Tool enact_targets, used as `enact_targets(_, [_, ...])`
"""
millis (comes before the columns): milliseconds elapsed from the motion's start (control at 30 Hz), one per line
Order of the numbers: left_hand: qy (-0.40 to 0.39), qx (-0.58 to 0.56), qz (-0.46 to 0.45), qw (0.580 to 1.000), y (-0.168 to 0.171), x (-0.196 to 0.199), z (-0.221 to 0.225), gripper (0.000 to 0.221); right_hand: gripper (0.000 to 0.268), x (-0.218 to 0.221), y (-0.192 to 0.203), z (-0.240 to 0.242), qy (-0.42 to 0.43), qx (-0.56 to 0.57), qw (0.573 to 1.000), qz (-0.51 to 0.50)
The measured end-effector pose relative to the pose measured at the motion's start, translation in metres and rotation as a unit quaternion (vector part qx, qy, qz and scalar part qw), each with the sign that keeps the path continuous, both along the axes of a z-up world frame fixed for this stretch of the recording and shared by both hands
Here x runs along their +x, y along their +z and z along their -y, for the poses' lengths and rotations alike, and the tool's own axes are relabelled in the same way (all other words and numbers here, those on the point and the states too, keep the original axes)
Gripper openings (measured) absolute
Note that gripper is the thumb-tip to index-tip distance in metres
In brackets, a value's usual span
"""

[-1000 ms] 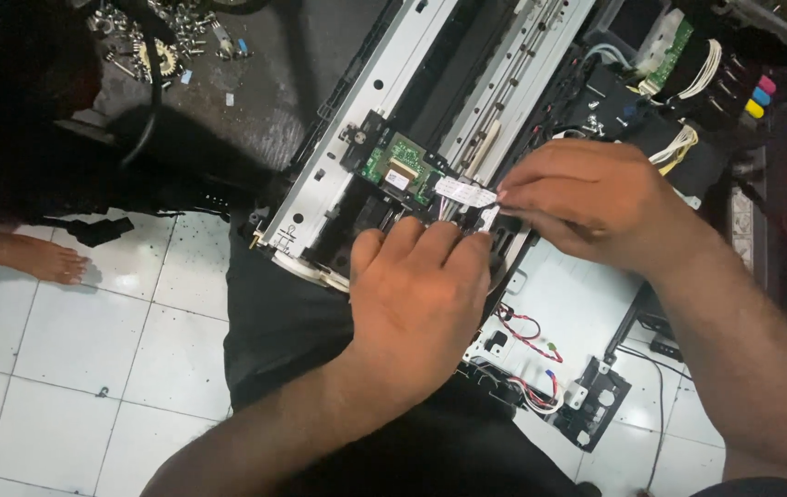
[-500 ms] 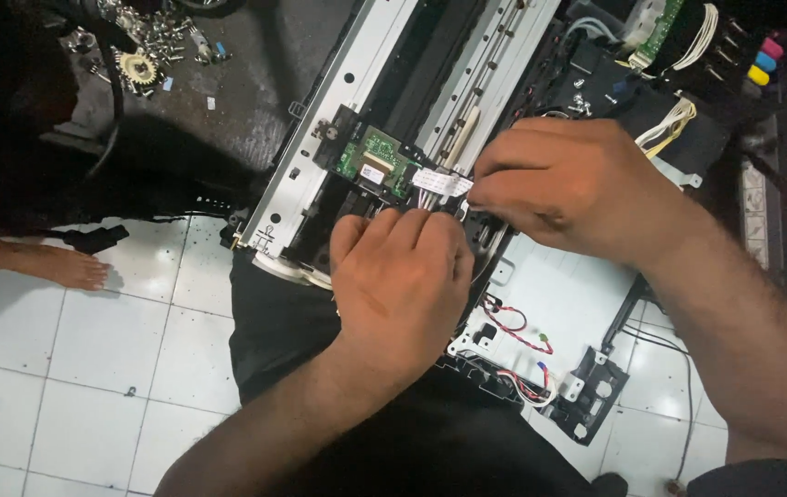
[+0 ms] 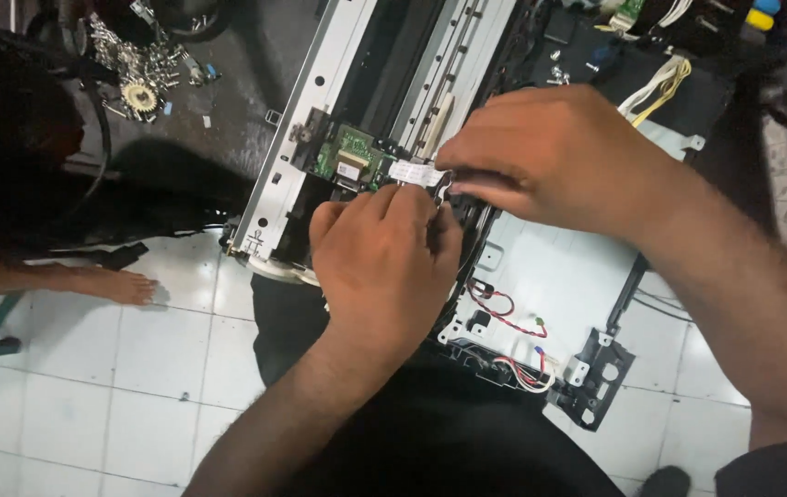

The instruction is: Connecting ribbon cables to a circuit board inside a printer assembly on a repair bench.

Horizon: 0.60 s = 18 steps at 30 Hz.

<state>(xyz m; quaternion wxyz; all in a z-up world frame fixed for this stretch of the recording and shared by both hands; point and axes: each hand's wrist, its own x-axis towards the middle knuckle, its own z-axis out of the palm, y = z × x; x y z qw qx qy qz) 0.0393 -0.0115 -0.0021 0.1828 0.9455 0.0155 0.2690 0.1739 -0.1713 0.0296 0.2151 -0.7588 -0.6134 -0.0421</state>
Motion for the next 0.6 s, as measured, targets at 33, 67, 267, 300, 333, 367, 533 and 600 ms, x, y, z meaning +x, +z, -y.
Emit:
enact_targets(33, [0.004,0.004,-0.008,1.0,0.0,0.001,0.001,0.03,0.02,0.001,-0.003,0.002,-0.006,0.009,1.0,-0.01])
enact_targets(67, [0.001,0.007,-0.009,1.0,0.002,0.001,0.0,0.03,0.02,0.001,-0.004,0.003,-0.009,0.012,1.0,-0.01])
enact_targets(267, [0.003,0.014,-0.006,1.0,0.006,0.005,0.004,0.031,0.015,-0.003,-0.01,0.007,-0.024,0.014,1.0,-0.012])
enact_targets(300, [0.002,0.01,-0.003,1.0,0.007,0.006,0.004,0.029,0.013,-0.003,-0.009,0.007,-0.019,0.021,0.999,-0.014])
enact_targets(333, [0.001,0.005,-0.002,1.0,0.008,0.006,0.003,0.028,0.013,-0.004,-0.009,0.007,-0.014,0.027,0.999,-0.017])
enact_targets(367, [0.002,0.006,-0.002,1.0,0.008,0.006,0.004,0.028,0.013,-0.002,-0.009,0.007,-0.013,0.028,0.999,-0.017])
enact_targets(533, [-0.01,-0.04,-0.024,0.999,0.012,0.005,0.004,0.024,0.008,0.0,-0.01,0.005,-0.035,0.0,0.999,-0.025])
enact_targets(600, [-0.033,-0.055,-0.021,0.998,0.015,0.005,0.0,0.018,0.007,0.004,-0.007,0.002,-0.05,-0.035,0.997,-0.048])
